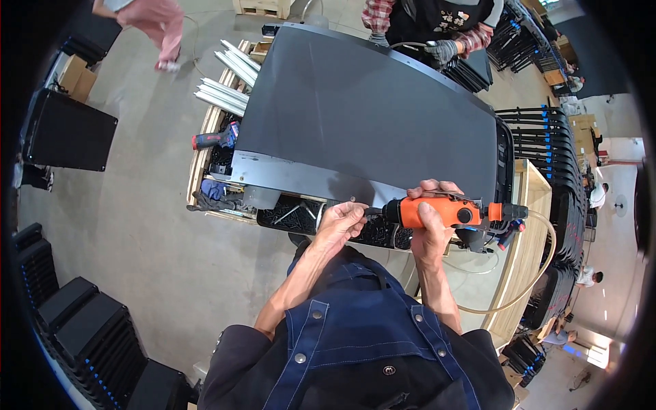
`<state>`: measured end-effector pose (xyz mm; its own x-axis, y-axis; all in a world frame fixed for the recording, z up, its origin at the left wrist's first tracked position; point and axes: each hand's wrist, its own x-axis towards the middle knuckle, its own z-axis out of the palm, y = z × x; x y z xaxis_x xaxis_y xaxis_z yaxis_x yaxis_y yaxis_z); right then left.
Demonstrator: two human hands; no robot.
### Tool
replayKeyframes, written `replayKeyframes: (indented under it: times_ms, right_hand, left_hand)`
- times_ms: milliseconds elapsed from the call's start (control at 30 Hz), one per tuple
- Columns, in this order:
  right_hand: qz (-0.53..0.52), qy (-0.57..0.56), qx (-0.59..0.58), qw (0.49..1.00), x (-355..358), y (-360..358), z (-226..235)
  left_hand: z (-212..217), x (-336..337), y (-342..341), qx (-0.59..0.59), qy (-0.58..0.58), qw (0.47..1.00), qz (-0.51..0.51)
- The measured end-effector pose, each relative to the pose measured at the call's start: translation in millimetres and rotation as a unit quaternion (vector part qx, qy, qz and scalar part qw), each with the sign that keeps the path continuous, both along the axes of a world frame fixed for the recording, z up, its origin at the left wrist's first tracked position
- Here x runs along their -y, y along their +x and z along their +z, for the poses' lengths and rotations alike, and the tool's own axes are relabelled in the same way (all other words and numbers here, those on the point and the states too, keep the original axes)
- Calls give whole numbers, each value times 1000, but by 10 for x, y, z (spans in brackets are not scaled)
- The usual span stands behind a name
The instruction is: Assembling the base and side panels of a treadmill using various power tools and manual fittings.
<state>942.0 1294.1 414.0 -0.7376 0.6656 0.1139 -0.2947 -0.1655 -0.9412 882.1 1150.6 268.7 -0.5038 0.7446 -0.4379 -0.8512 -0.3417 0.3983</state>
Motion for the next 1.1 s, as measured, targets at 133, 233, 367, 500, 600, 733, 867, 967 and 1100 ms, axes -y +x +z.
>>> replayKeyframes:
  times_ms: [133, 233, 367, 500, 600, 733, 867, 967, 1100]
  right_hand:
    - [-37, -7, 38, 999, -8, 72, -3]
    - [-44, -16, 33, 998, 12, 155, -6]
    - [-67, -34, 27, 997, 51, 180, 14]
    - [-50, -9, 26, 998, -63, 267, -78]
    - [-40, -9, 20, 999, -50, 271, -50]
    - [-87, -31, 37, 995, 69, 179, -4]
    - [-117, -74, 41, 989, -42, 235, -71]
    - [-124, -105, 33, 986, -74, 229, -77]
    - [-133, -122, 27, 983, -104, 204, -102]
  left_hand:
    - [4, 30, -61, -29, -10, 998, -59]
    - [-32, 26, -39, 30, 38, 996, -73]
    - [-52, 12, 22, 109, 105, 987, -51]
    - [92, 26, -9, -83, -28, 989, -118]
    - [-9, 30, 53, 35, 27, 994, -95]
    - [20, 1, 79, 98, 85, 991, -18]
    - [148, 71, -33, -141, -40, 987, -64]
    - [205, 49, -35, -57, -11, 997, -54]
    - [78, -53, 134, 85, 70, 993, 35]
